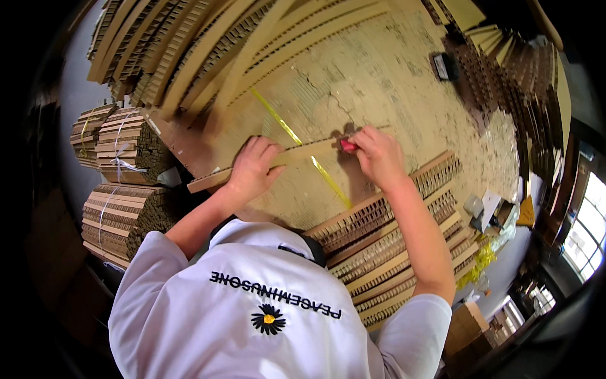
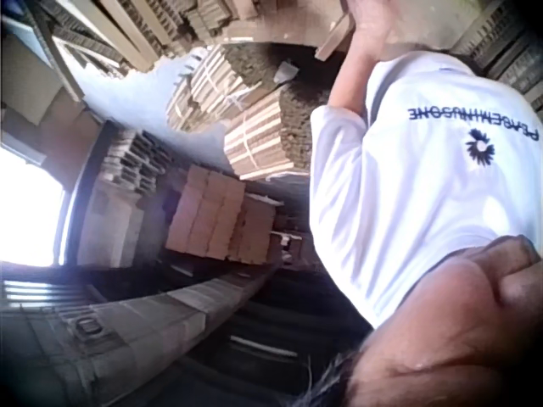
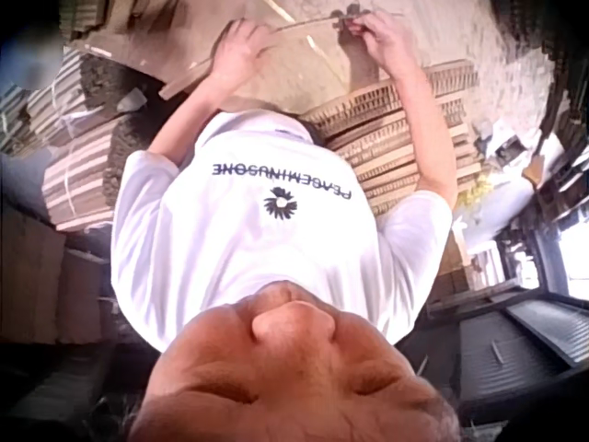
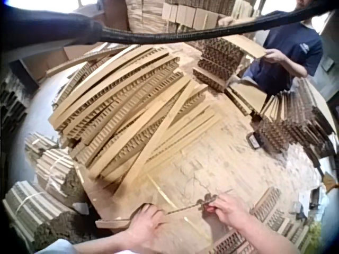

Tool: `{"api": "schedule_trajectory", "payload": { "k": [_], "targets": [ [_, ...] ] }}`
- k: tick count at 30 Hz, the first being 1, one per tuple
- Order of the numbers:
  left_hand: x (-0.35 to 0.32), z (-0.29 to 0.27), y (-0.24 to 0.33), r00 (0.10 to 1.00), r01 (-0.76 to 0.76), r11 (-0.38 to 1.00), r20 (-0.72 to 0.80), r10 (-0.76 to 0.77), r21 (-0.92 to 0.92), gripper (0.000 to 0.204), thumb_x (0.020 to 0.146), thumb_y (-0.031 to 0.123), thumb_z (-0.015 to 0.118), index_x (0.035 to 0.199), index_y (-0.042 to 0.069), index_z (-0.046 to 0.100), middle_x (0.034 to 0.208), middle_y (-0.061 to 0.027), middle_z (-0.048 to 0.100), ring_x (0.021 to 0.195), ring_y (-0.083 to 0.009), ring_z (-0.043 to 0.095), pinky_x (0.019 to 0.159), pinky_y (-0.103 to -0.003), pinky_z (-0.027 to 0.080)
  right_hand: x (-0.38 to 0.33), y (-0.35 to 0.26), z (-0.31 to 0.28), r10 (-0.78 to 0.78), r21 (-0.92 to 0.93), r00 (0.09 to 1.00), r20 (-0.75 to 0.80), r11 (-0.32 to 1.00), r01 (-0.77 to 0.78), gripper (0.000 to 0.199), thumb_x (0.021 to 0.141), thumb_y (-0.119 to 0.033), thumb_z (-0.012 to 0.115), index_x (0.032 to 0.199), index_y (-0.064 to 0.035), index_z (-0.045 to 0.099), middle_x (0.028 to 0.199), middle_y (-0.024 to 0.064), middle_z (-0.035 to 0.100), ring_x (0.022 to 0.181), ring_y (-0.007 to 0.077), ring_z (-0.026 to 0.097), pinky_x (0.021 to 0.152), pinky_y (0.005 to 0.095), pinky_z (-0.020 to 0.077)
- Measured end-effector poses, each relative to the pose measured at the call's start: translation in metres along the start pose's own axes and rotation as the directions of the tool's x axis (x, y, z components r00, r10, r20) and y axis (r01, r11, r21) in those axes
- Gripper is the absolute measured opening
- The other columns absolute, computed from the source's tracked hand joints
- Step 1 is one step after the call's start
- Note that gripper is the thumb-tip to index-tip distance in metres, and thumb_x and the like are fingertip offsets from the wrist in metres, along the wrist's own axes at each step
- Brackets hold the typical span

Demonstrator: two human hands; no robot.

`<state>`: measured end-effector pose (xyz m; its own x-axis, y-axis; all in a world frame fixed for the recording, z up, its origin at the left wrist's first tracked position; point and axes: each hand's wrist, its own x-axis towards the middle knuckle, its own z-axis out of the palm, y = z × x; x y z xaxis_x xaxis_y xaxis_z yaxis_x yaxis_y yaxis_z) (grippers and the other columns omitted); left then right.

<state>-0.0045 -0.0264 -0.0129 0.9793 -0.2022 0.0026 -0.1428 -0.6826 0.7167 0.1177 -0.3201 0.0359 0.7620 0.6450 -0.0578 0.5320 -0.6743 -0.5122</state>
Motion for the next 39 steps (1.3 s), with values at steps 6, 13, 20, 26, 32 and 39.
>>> {"api": "schedule_trajectory", "payload": {
  "k": [6, 13, 20, 26, 32, 39],
  "targets": [
    [-0.001, 0.0, -0.001, 1.0, -0.006, 1.0, -0.009, 0.006, -0.006, 0.041, 0.074, 0.005, 0.082, 0.112, 0.006, 0.064, 0.11, -0.0129, 0.06, 0.103, -0.0373, 0.058, 0.086, -0.047, 0.051, -0.001, -0.003, 0.0, 0.022, -0.003, 0.999, -0.027, 1.0, -0.022, 0.017, 0.077, -0.002, 0.071, 0.092, -0.0109, 0.069, 0.087, 0.0066, 0.063, 0.08, 0.0318, 0.067, 0.067, 0.0435, 0.0552],
    [-0.004, 0.0, -0.002, 0.999, -0.036, 0.999, -0.022, 0.036, 0.022, 0.039, 0.077, 0.007, 0.081, 0.112, 0.007, 0.064, 0.108, -0.0128, 0.059, 0.103, -0.0371, 0.058, 0.086, -0.047, 0.052, -0.037, -0.029, -0.01, 0.486, 0.559, 0.752, -0.446, 0.807, -0.19, 0.01, 0.092, -0.008, 0.073, 0.103, -0.0058, 0.072, 0.089, 0.0024, 0.068, 0.08, 0.0161, 0.064, 0.072, 0.0298, 0.0533],
    [0.029, -0.051, -0.007, 0.94, -0.201, 0.951, -0.227, 0.255, 0.236, 0.042, 0.08, 0.009, 0.082, 0.117, 0.005, 0.065, 0.117, -0.0159, 0.063, 0.113, -0.0383, 0.059, 0.093, -0.046, 0.052, -0.184, -0.07, 0.016, 0.931, 0.93, -0.002, -0.366, 0.366, 0.025, 0.019, 0.105, -0.018, 0.067, 0.113, 0.0, 0.066, 0.099, 0.005, 0.066, 0.086, 0.0126, 0.061, 0.078, 0.0303, 0.0532],
    [0.118, -0.133, 0.067, 0.81, -0.102, 0.923, -0.507, 0.294, 0.372, 0.04, 0.096, 0.017, 0.072, 0.13, -0.003, 0.062, 0.128, -0.0186, 0.065, 0.114, -0.0327, 0.062, 0.099, -0.043, 0.05, -0.245, -0.11, 0.079, 0.943, 0.934, -0.061, -0.326, 0.331, 0.133, 0.018, 0.103, -0.018, 0.07, 0.11, -0.0012, 0.07, 0.101, 0.0028, 0.07, 0.087, 0.0105, 0.062, 0.079, 0.0277, 0.052],
    [-0.008, 0.069, 0.116, 0.856, -0.168, 0.974, 0.468, 0.221, -0.153, 0.037, 0.092, 0.019, 0.071, 0.122, -0.002, 0.064, 0.108, -0.0226, 0.067, 0.097, -0.0354, 0.067, 0.086, -0.043, 0.056, -0.227, -0.108, 0.113, 0.942, 0.885, -0.072, -0.327, 0.332, 0.326, 0.017, 0.097, -0.015, 0.077, 0.107, -0.0015, 0.072, 0.093, 0.0004, 0.07, 0.079, 0.0062, 0.061, 0.076, 0.0229, 0.0508],
    [-0.044, 0.128, 0.099, 0.844, -0.139, 0.963, 0.48, 0.238, -0.232, 0.044, 0.091, 0.018, 0.074, 0.128, -0.001, 0.059, 0.118, -0.0282, 0.06, 0.104, -0.0436, 0.063, 0.09, -0.046, 0.054, -0.196, -0.126, 0.124, 0.954, 0.9, -0.11, -0.277, 0.298, 0.319, 0.015, 0.097, -0.012, 0.077, 0.105, -0.0006, 0.071, 0.095, 0.0008, 0.07, 0.083, 0.0068, 0.062, 0.079, 0.0226, 0.0511]
  ]
}}
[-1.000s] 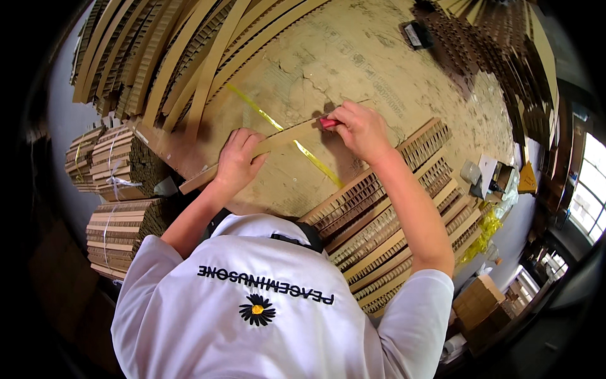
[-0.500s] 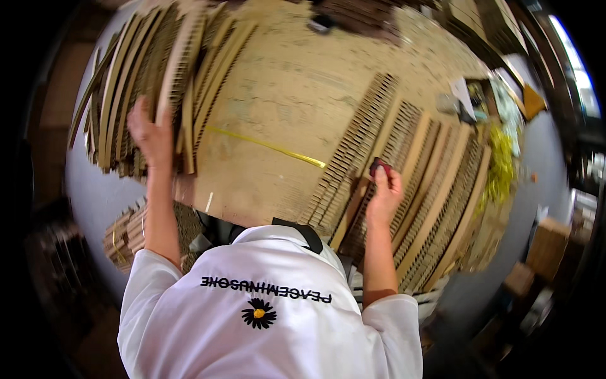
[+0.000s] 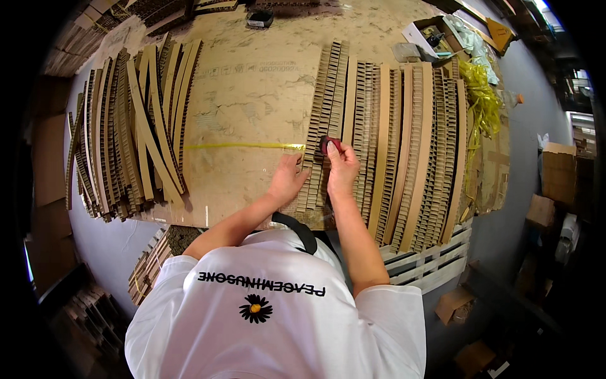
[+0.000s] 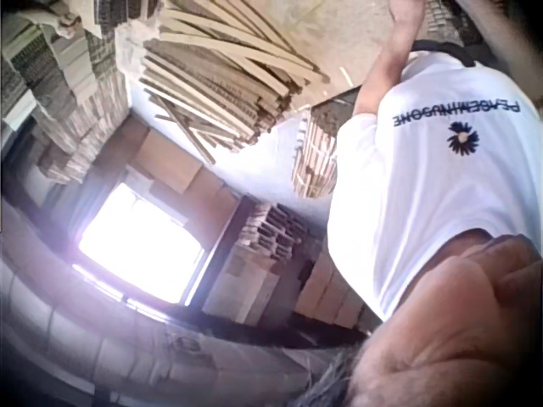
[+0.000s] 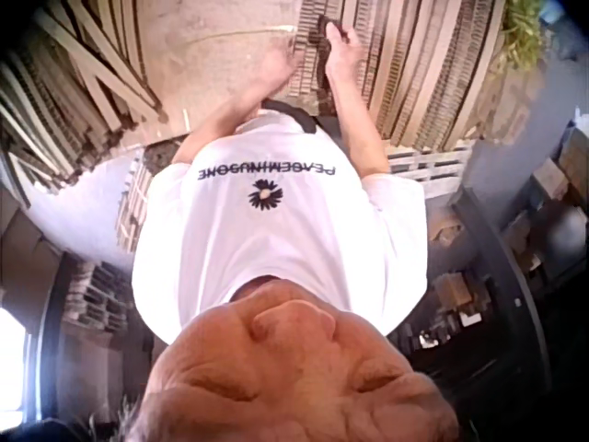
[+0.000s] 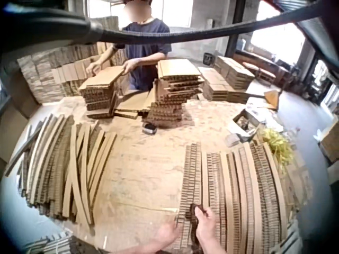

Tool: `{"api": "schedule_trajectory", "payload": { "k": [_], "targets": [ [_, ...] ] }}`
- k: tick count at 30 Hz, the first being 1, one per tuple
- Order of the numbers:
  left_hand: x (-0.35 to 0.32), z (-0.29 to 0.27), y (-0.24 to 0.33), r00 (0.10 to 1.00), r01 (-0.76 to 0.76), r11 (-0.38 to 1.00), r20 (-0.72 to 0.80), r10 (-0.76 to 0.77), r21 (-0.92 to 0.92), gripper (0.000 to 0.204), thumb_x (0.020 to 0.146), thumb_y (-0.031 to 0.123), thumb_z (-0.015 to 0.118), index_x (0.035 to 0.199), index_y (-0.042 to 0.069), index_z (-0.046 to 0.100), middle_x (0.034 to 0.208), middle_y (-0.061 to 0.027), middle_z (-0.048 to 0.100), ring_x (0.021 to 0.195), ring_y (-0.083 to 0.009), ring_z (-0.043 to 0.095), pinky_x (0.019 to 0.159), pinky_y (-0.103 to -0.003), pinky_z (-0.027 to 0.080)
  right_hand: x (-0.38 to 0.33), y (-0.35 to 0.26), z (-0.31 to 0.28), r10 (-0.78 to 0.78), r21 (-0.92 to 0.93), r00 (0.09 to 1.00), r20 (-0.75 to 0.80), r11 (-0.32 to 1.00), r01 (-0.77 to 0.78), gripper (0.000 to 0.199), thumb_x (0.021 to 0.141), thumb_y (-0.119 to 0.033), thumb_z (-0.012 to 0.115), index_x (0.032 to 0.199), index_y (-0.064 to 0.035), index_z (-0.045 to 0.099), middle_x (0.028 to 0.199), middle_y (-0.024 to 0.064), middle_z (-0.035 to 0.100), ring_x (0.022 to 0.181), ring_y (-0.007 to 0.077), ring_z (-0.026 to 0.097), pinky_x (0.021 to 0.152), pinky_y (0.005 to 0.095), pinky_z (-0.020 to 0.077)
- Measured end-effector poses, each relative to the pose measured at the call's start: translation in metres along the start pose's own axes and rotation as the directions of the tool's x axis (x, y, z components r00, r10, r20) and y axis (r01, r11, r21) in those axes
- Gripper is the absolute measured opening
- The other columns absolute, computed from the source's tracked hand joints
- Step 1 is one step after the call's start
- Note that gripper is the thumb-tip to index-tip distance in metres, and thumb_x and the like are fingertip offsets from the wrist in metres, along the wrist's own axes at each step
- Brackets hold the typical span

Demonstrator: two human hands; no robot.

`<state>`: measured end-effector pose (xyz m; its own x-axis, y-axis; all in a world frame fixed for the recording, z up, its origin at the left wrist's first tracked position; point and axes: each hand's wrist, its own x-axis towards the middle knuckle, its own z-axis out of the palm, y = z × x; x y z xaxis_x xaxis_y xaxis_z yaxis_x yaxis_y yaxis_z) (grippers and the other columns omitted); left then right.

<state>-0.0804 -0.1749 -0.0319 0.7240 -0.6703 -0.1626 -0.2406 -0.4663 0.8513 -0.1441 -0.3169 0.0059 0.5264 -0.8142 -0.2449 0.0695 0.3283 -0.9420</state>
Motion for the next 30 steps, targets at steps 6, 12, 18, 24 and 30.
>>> {"api": "schedule_trajectory", "payload": {
  "k": [6, 12, 18, 24, 30],
  "targets": [
    [0.0, -0.058, -0.014, 0.972, 0.171, 0.977, -0.141, -0.189, -0.129, 0.05, 0.089, 0.019, 0.076, 0.13, -0.001, 0.056, 0.113, -0.0274, 0.065, 0.108, -0.0454, 0.062, 0.092, -0.05, 0.053, -0.023, 0.016, 0.064, 0.184, 0.319, 0.979, 0.088, 0.926, -0.203, 0.017, 0.098, -0.017, 0.075, 0.102, -0.0034, 0.067, 0.094, 0.0062, 0.072, 0.082, 0.0195, 0.071, 0.081, 0.0341, 0.0583],
    [-0.006, -0.159, -0.049, 0.93, 0.233, 0.972, -0.3, -0.211, 0.04, 0.054, 0.09, 0.018, 0.076, 0.139, 0.007, 0.057, 0.113, -0.0236, 0.072, 0.107, -0.0433, 0.068, 0.09, -0.049, 0.055, -0.045, 0.066, 0.136, 0.199, 0.209, 0.962, 0.187, 0.949, -0.237, 0.018, 0.097, -0.017, 0.077, 0.103, -0.0012, 0.071, 0.092, 0.0036, 0.072, 0.082, 0.0108, 0.066, 0.078, 0.0257, 0.0523],
    [-0.01, -0.177, -0.098, 0.892, 0.189, 0.965, -0.442, -0.091, 0.183, 0.053, 0.09, 0.016, 0.075, 0.141, 0.01, 0.059, 0.124, -0.0156, 0.068, 0.113, -0.0376, 0.064, 0.095, -0.048, 0.053, -0.039, 0.036, 0.103, 0.185, -0.048, 0.961, 0.207, 0.983, -0.179, 0.018, 0.098, -0.018, 0.076, 0.105, -0.0022, 0.069, 0.098, 0.0056, 0.071, 0.087, 0.0146, 0.068, 0.083, 0.0344, 0.0618],
    [-0.015, -0.168, -0.051, 0.821, -0.006, 0.882, -0.502, 0.273, 0.471, 0.045, 0.083, 0.013, 0.078, 0.125, 0.008, 0.065, 0.117, -0.0138, 0.063, 0.102, -0.0354, 0.059, 0.091, -0.05, 0.048, -0.034, 0.014, 0.058, 0.183, -0.043, 0.973, 0.137, 0.983, -0.179, 0.016, 0.098, -0.02, 0.077, 0.101, -0.0072, 0.068, 0.093, 0.0029, 0.071, 0.079, 0.0132, 0.067, 0.076, 0.03, 0.0582],
    [-0.03, -0.109, -0.029, 0.953, 0.007, 0.741, -0.23, 0.199, 0.671, 0.036, 0.085, 0.027, 0.077, 0.109, 0.005, 0.061, 0.102, -0.0137, 0.062, 0.098, -0.0342, 0.061, 0.079, -0.047, 0.051, -0.024, 0.006, 0.042, 0.19, 0.043, 0.963, 0.192, 0.978, -0.202, 0.017, 0.098, -0.019, 0.076, 0.1, -0.0034, 0.069, 0.091, 0.0041, 0.072, 0.076, 0.0117, 0.065, 0.073, 0.0279, 0.0572]
  ]
}}
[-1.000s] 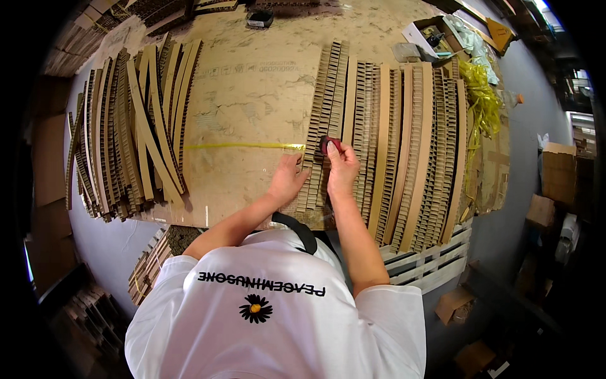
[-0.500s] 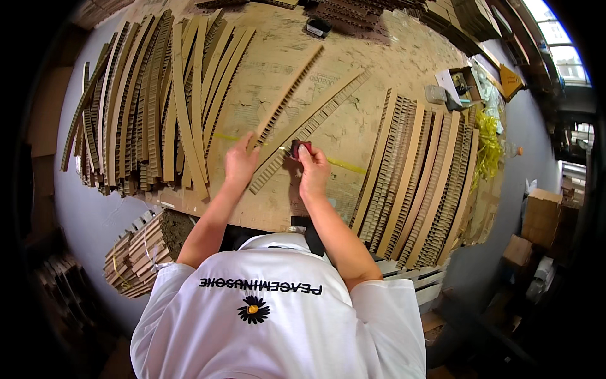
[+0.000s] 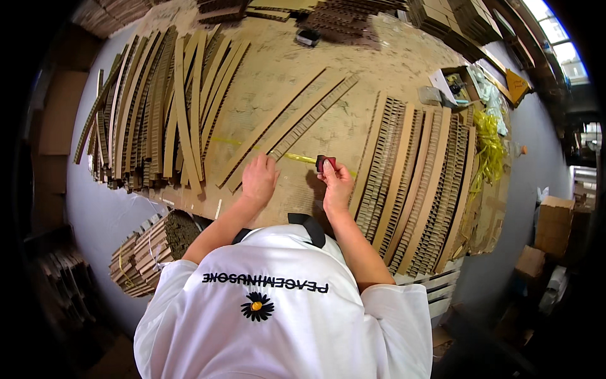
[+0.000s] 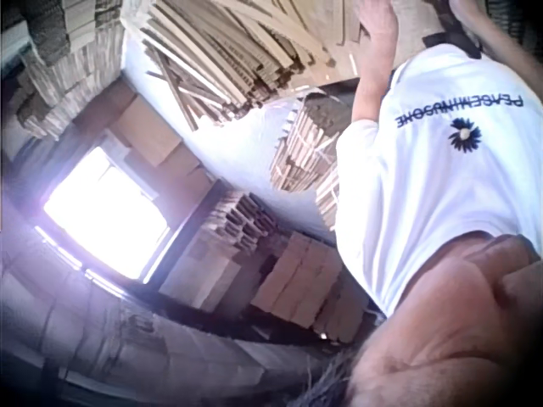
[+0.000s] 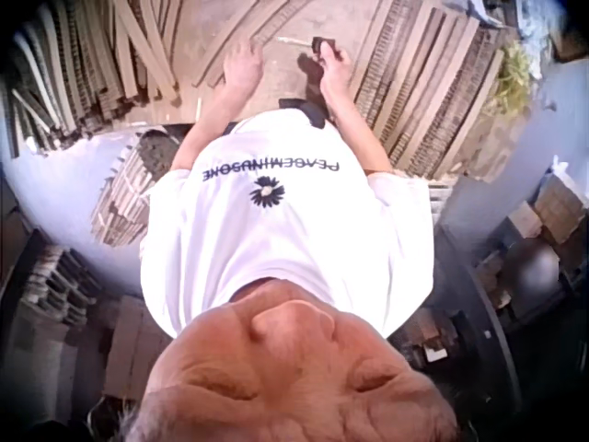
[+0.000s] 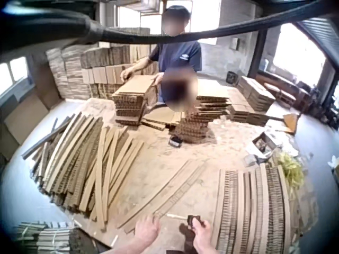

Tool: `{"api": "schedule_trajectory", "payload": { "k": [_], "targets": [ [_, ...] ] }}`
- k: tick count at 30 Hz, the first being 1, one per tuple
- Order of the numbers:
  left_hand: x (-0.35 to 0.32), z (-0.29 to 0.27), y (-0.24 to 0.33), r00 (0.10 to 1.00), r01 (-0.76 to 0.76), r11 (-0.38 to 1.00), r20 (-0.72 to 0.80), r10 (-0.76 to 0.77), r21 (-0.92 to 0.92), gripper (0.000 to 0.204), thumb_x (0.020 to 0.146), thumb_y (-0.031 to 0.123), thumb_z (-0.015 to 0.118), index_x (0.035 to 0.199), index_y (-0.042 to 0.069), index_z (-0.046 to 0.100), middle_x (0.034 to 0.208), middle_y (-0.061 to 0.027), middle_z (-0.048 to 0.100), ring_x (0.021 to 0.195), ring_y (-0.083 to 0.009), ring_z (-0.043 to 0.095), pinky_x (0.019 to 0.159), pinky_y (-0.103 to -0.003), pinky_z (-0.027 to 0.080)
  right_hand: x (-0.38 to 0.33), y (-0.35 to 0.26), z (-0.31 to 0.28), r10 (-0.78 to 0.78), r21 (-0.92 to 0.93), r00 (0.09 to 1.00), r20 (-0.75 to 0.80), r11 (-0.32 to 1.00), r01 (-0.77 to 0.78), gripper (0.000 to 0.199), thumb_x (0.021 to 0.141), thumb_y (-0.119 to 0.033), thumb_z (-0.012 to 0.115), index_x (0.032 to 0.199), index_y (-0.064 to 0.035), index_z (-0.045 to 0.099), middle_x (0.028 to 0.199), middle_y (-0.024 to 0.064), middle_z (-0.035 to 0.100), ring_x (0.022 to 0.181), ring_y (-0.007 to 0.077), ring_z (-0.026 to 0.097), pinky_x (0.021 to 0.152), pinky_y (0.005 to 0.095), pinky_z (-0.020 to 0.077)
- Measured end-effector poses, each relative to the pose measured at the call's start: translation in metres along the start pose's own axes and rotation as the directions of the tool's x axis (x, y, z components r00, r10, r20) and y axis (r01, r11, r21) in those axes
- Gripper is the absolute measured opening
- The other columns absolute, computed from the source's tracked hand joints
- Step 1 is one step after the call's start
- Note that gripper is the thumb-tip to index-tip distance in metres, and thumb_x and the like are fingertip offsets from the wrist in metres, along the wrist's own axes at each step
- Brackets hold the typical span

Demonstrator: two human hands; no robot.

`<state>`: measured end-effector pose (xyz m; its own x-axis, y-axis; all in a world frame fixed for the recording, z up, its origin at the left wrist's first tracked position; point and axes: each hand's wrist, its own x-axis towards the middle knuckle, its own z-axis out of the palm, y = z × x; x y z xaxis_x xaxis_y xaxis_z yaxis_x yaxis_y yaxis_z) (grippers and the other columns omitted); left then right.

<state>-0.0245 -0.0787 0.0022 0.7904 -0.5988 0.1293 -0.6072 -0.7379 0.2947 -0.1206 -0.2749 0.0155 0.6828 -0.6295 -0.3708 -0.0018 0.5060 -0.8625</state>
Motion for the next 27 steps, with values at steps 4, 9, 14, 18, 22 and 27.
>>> {"api": "schedule_trajectory", "payload": {
  "k": [4, 9, 14, 18, 22, 27],
  "targets": [
    [-0.002, 0.015, 0.011, 0.986, 0.163, 0.986, 0.036, -0.163, -0.017, 0.031, 0.088, 0.024, 0.074, 0.106, 0.003, 0.061, 0.099, -0.0143, 0.061, 0.096, -0.0354, 0.063, 0.076, -0.047, 0.052, 0.008, -0.003, -0.011, -0.008, 0.013, 0.999, 0.046, 1.0, 0.008, 0.015, 0.099, -0.018, 0.075, 0.099, -0.0035, 0.069, 0.086, 0.0032, 0.071, 0.073, 0.0104, 0.063, 0.07, 0.0266, 0.0543],
    [0.008, 0.012, 0.02, 0.995, 0.095, 0.995, -0.01, -0.095, 0.025, 0.018, 0.089, 0.019, 0.071, 0.099, 0.005, 0.064, 0.104, -0.0149, 0.062, 0.096, -0.0372, 0.062, 0.077, -0.047, 0.053, 0.015, -0.013, -0.039, -0.122, -0.082, 0.992, 0.02, 0.989, 0.124, 0.016, 0.098, -0.018, 0.076, 0.1, -0.0033, 0.07, 0.089, 0.0023, 0.071, 0.075, 0.0087, 0.063, 0.072, 0.0244, 0.0528],
    [0.015, 0.004, 0.035, 0.981, -0.064, 0.998, -0.186, 0.062, -0.008, 0.011, 0.087, 0.013, 0.072, 0.094, 0.007, 0.066, 0.103, -0.0135, 0.061, 0.092, -0.0362, 0.061, 0.076, -0.046, 0.053, 0.025, -0.026, -0.078, -0.293, -0.401, 0.953, -0.08, 0.884, 0.239, 0.016, 0.098, -0.016, 0.075, 0.097, -0.0009, 0.069, 0.082, -0.0008, 0.068, 0.073, 0.005, 0.058, 0.068, 0.0227, 0.0483],
    [0.008, 0.01, 0.075, 0.981, -0.179, 0.923, 0.006, 0.192, -0.34, 0.013, 0.088, 0.017, 0.072, 0.094, 0.007, 0.065, 0.094, -0.0155, 0.066, 0.082, -0.0372, 0.066, 0.071, -0.049, 0.055, 0.023, -0.04, -0.083, -0.248, -0.359, 0.958, -0.143, 0.915, 0.183, 0.016, 0.098, -0.015, 0.075, 0.099, -0.0001, 0.07, 0.082, -0.0011, 0.069, 0.073, 0.006, 0.06, 0.068, 0.023, 0.0491],
    [0.005, 0.063, 0.143, 0.86, 0.09, 0.86, 0.475, 0.187, -0.502, 0.025, 0.089, 0.029, 0.072, 0.095, 0.006, 0.064, 0.076, -0.0167, 0.071, 0.074, -0.0383, 0.071, 0.068, -0.049, 0.056, 0.023, -0.052, -0.092, -0.103, 0.032, 0.971, -0.215, 0.993, 0.113, 0.013, 0.099, -0.014, 0.073, 0.102, -0.0019, 0.069, 0.094, 0.0029, 0.072, 0.082, 0.0098, 0.067, 0.076, 0.0265, 0.0568],
    [-0.011, 0.101, 0.195, 0.859, 0.326, 0.768, 0.511, 0.003, -0.552, 0.025, 0.093, 0.027, 0.069, 0.091, 0.003, 0.063, 0.074, -0.0198, 0.069, 0.073, -0.0383, 0.07, 0.067, -0.049, 0.054, 0.025, -0.052, -0.117, -0.017, 0.175, 0.979, -0.205, 0.983, 0.054, 0.016, 0.099, -0.019, 0.075, 0.101, -0.0059, 0.067, 0.089, 0.0024, 0.069, 0.082, 0.0142, 0.069, 0.083, 0.0345, 0.0616]
  ]
}}
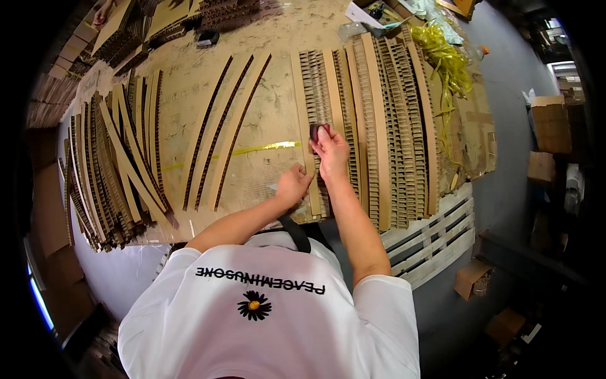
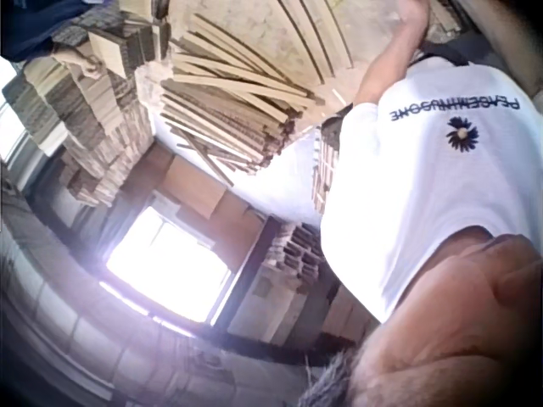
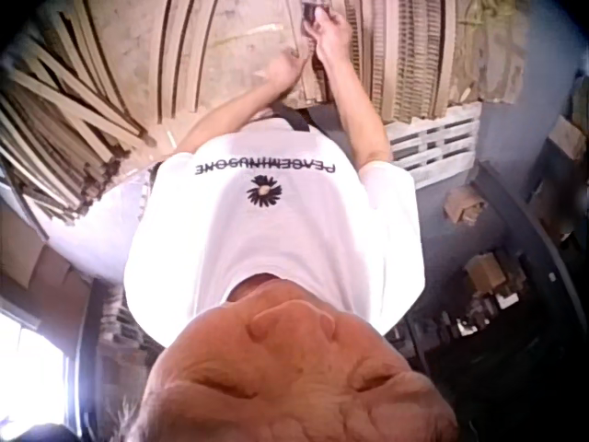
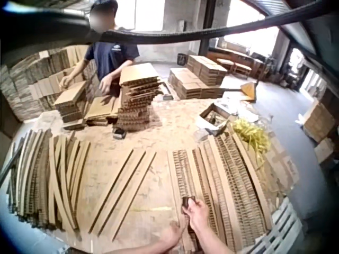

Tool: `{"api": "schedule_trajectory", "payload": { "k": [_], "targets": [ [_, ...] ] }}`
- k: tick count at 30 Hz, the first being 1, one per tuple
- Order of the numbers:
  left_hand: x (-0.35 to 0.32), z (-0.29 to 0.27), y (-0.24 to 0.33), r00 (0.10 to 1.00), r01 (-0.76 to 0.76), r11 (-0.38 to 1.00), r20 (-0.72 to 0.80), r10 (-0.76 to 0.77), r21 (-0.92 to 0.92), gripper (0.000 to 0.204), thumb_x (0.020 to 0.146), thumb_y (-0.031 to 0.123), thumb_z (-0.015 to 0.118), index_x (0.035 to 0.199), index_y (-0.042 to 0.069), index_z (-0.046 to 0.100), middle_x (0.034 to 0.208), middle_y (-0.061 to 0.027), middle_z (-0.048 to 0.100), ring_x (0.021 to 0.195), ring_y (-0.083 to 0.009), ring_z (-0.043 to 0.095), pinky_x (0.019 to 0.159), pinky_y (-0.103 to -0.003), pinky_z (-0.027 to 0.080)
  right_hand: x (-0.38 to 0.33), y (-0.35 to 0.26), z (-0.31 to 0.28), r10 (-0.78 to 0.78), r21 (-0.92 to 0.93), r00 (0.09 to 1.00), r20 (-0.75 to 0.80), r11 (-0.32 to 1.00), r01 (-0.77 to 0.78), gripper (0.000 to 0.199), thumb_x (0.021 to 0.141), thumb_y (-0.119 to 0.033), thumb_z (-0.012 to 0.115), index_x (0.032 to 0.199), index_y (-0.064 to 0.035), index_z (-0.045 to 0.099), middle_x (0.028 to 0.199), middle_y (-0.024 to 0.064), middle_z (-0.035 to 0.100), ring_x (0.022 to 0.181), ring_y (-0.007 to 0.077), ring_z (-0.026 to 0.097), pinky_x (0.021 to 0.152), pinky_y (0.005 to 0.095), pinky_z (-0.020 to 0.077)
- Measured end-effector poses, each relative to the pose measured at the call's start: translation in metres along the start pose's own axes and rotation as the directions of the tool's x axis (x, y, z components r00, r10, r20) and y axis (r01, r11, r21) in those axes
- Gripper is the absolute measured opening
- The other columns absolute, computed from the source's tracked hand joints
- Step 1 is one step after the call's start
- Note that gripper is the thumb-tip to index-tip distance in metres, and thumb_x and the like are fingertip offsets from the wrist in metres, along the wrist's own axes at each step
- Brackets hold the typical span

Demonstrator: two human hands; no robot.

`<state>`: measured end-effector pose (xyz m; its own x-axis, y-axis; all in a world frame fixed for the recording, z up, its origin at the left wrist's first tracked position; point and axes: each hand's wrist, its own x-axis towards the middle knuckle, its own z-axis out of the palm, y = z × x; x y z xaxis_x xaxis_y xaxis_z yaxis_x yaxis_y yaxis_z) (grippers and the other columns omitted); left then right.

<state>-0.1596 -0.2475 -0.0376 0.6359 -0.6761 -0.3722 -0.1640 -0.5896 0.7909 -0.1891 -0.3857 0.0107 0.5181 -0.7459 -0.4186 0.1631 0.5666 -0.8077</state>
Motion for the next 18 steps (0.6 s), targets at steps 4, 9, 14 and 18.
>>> {"api": "schedule_trajectory", "payload": {
  "k": [4, 9, 14, 18],
  "targets": [
    [0.001, -0.019, -0.009, 1.0, 0.02, 0.998, -0.016, -0.021, -0.064, 0.024, 0.094, 0.027, 0.065, 0.095, 0.003, 0.063, 0.083, -0.0229, 0.07, 0.081, -0.0439, 0.069, 0.074, -0.053, 0.054, -0.008, 0.003, 0.004, 0.097, 0.124, 0.994, 0.054, 0.987, -0.103, 0.019, 0.099, -0.021, 0.074, 0.093, -0.0084, 0.062, 0.081, 0.0009, 0.065, 0.079, 0.0164, 0.069, 0.077, 0.0347, 0.0606],
    [0.007, -0.109, -0.043, 0.996, -0.083, 0.993, 0.027, 0.081, 0.079, 0.022, 0.094, 0.022, 0.065, 0.092, 0.0, 0.062, 0.077, -0.0215, 0.067, 0.075, -0.0384, 0.068, 0.07, -0.047, 0.052, -0.029, 0.039, 0.05, -0.026, 0.025, 0.997, 0.072, 0.999, 0.025, 0.019, 0.099, -0.022, 0.075, 0.094, -0.0078, 0.064, 0.083, 0.0002, 0.065, 0.076, 0.0126, 0.066, 0.08, 0.0313, 0.0589],
    [-0.031, -0.205, -0.081, 0.996, 0.083, 0.938, -0.017, -0.082, 0.338, 0.023, 0.094, 0.025, 0.068, 0.093, 0.002, 0.064, 0.081, -0.0185, 0.069, 0.078, -0.0401, 0.067, 0.072, -0.048, 0.054, -0.024, 0.054, 0.073, 0.066, 0.095, 0.985, 0.162, 0.992, -0.082, 0.017, 0.099, -0.02, 0.076, 0.098, -0.0058, 0.066, 0.087, 0.0003, 0.065, 0.081, 0.0105, 0.064, 0.081, 0.0294, 0.0587],
    [-0.054, -0.205, -0.077, 0.828, 0.002, 0.946, -0.53, 0.181, 0.326, 0.026, 0.092, 0.03, 0.073, 0.101, 0.006, 0.07, 0.086, -0.0135, 0.07, 0.078, -0.0393, 0.067, 0.071, -0.048, 0.055, -0.007, 0.064, 0.108, 0.055, 0.035, 0.954, 0.296, 0.997, -0.068, 0.016, 0.099, -0.017, 0.074, 0.099, -0.0033, 0.066, 0.09, 0.003, 0.066, 0.082, 0.0121, 0.065, 0.081, 0.0314, 0.0592]
  ]
}}
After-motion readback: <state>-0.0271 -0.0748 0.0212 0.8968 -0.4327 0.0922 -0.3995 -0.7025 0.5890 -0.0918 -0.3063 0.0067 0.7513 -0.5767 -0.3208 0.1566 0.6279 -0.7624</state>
